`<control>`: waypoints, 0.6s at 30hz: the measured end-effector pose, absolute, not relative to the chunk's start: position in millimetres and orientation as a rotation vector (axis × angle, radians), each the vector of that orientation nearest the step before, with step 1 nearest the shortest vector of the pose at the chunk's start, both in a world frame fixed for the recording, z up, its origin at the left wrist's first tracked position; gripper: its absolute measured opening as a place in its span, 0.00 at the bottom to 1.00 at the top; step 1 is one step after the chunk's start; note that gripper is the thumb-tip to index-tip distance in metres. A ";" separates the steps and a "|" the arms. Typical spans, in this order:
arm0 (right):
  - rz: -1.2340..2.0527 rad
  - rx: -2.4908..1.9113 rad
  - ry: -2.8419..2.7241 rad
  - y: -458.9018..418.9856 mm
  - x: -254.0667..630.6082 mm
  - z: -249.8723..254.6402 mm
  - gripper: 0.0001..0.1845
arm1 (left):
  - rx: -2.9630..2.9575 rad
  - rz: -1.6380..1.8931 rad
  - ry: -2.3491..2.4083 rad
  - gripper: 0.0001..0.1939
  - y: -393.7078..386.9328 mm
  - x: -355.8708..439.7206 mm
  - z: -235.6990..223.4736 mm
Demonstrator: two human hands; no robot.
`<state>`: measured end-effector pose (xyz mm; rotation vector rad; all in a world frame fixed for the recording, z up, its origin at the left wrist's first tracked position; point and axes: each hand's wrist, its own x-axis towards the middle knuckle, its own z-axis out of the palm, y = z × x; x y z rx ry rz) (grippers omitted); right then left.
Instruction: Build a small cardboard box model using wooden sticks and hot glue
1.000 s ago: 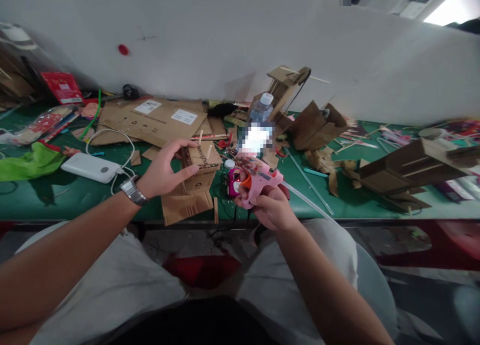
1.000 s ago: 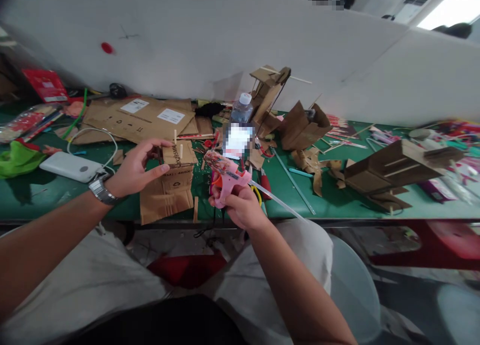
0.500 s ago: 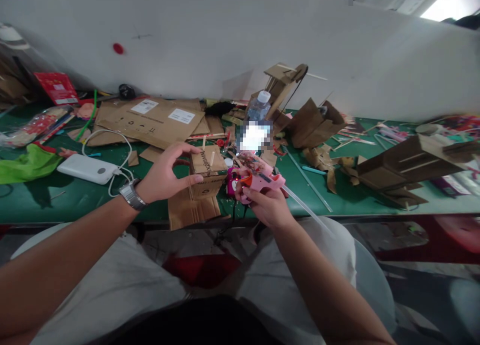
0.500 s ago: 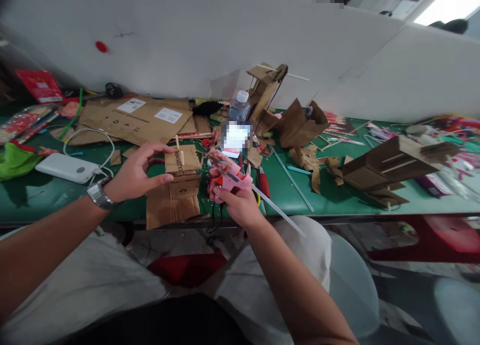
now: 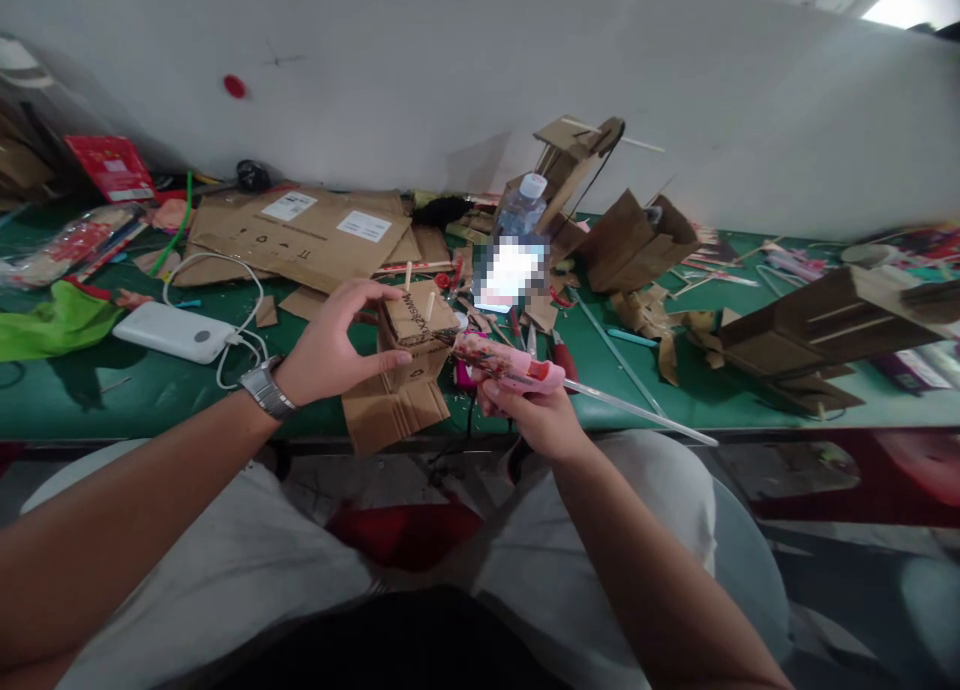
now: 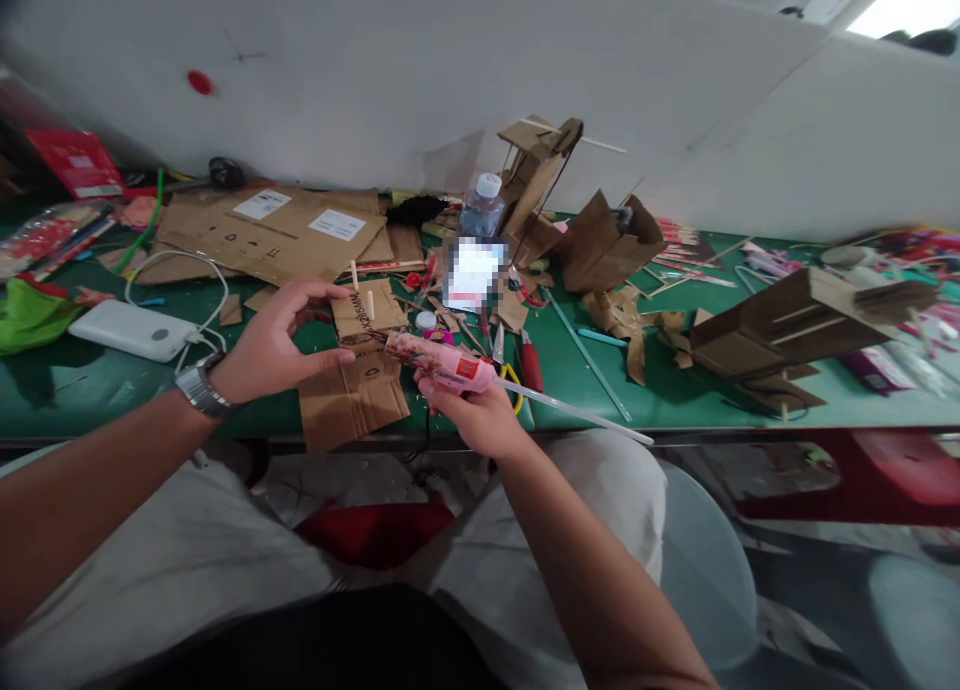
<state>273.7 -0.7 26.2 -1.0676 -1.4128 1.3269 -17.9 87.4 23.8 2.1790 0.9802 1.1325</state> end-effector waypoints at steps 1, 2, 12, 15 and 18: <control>1.304 -1.062 -1.456 -1.0 273.3 27.5 0.32 | 2.189 1.135 1.000 0.37 86.1 -16.8 24.1; 1.287 -1.058 -1.488 -1.2 272.9 28.5 0.30 | 2.201 1.137 1.014 0.37 84.8 -15.6 24.6; 1.276 -1.072 -1.553 -3.3 265.6 33.9 0.22 | 2.256 1.135 1.096 0.35 71.9 -6.0 28.9; 1.295 -1.068 -1.530 -3.5 265.5 31.8 0.22 | 2.263 1.128 1.105 0.37 68.9 -4.1 28.4; 1.289 -1.075 -1.535 -3.0 266.2 29.0 0.23 | 2.265 1.116 1.095 0.39 66.9 -3.1 28.1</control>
